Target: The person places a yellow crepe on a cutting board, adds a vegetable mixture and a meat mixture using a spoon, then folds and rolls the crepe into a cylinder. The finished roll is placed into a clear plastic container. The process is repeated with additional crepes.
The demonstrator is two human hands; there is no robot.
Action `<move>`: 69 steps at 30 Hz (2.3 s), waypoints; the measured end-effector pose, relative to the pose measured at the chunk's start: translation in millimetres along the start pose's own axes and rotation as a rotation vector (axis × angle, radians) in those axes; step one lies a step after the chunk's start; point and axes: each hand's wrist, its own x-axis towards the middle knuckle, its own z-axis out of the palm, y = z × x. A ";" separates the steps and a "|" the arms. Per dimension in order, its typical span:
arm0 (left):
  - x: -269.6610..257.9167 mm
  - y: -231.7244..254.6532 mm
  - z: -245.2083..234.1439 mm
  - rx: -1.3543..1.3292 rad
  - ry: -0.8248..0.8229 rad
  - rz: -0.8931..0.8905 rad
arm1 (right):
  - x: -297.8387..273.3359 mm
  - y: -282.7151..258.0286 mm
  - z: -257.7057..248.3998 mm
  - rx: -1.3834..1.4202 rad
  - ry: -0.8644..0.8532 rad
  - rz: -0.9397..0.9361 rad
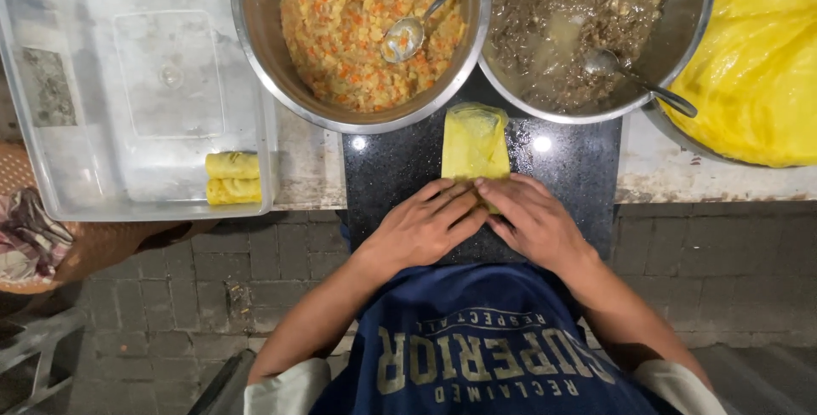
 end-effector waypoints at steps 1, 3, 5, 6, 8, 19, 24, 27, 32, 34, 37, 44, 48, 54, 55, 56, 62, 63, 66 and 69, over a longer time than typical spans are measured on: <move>1.3 1.4 -3.1 -0.023 -0.010 -0.018 | 0.9 0.5 -1.1 0.009 -0.015 0.008; 0.8 2.6 -5.7 -0.044 -0.017 -0.038 | -1.6 3.6 -0.6 0.020 -0.032 0.013; -3.2 2.7 -5.0 -0.061 -0.004 -0.097 | -8.9 8.5 2.6 -0.004 -0.019 0.043; -8.6 1.1 -2.0 -0.059 -0.004 -0.099 | -10.2 11.4 1.6 -0.002 -0.020 0.041; -19.3 -1.4 4.2 0.024 -0.007 -0.175 | -14.2 16.0 -1.0 -0.119 -0.035 0.082; 7.8 -24.2 -4.0 -0.032 -0.159 -0.422 | 8.6 30.3 1.1 -0.161 -0.080 0.233; -1.4 -25.0 6.2 0.065 0.022 -0.547 | -5.7 28.9 -9.9 -0.114 0.061 0.323; -11.5 -16.0 1.7 -0.193 0.120 -0.736 | -9.9 15.5 -19.4 -0.010 0.033 0.379; -20.3 -15.9 8.2 -0.238 0.110 -0.518 | -8.1 14.8 -11.1 -0.010 0.060 0.217; -11.2 -20.9 -3.9 -0.241 0.073 -0.434 | 0.6 16.6 -14.7 0.019 0.039 0.179; -4.8 -29.5 -8.0 -0.285 -0.008 -0.333 | 10.8 23.4 -23.0 0.044 -0.061 0.111; 0.7 -51.2 7.8 -0.256 -0.024 -0.374 | 14.5 57.5 -16.6 -0.058 -0.175 0.009; 3.7 -49.5 6.4 -0.127 0.117 -0.316 | 21.5 57.3 -13.7 -0.081 -0.123 0.057; -1.6 -35.9 1.0 0.158 0.049 -0.059 | 13.9 65.9 -7.7 -0.113 -0.161 0.174; -1.8 -37.4 2.5 0.138 0.063 -0.092 | 14.8 66.7 -6.9 -0.093 -0.111 0.158; -2.1 -38.9 3.8 0.119 0.077 -0.125 | 15.8 67.3 -6.2 -0.072 -0.061 0.142; 0.5 -50.7 10.0 -0.087 0.125 -0.300 | 7.9 59.1 -18.8 -0.216 -0.048 -0.240; 0.0 -54.2 12.4 -0.088 0.126 -0.298 | 11.6 58.7 -18.9 -0.219 -0.048 -0.240; -2.0 -63.8 22.1 -0.157 0.161 -0.352 | 19.5 60.2 -19.8 -0.288 -0.075 -0.268; -7.6 -69.3 31.7 -0.139 0.187 -0.432 | 23.8 65.0 -16.4 -0.281 -0.070 -0.210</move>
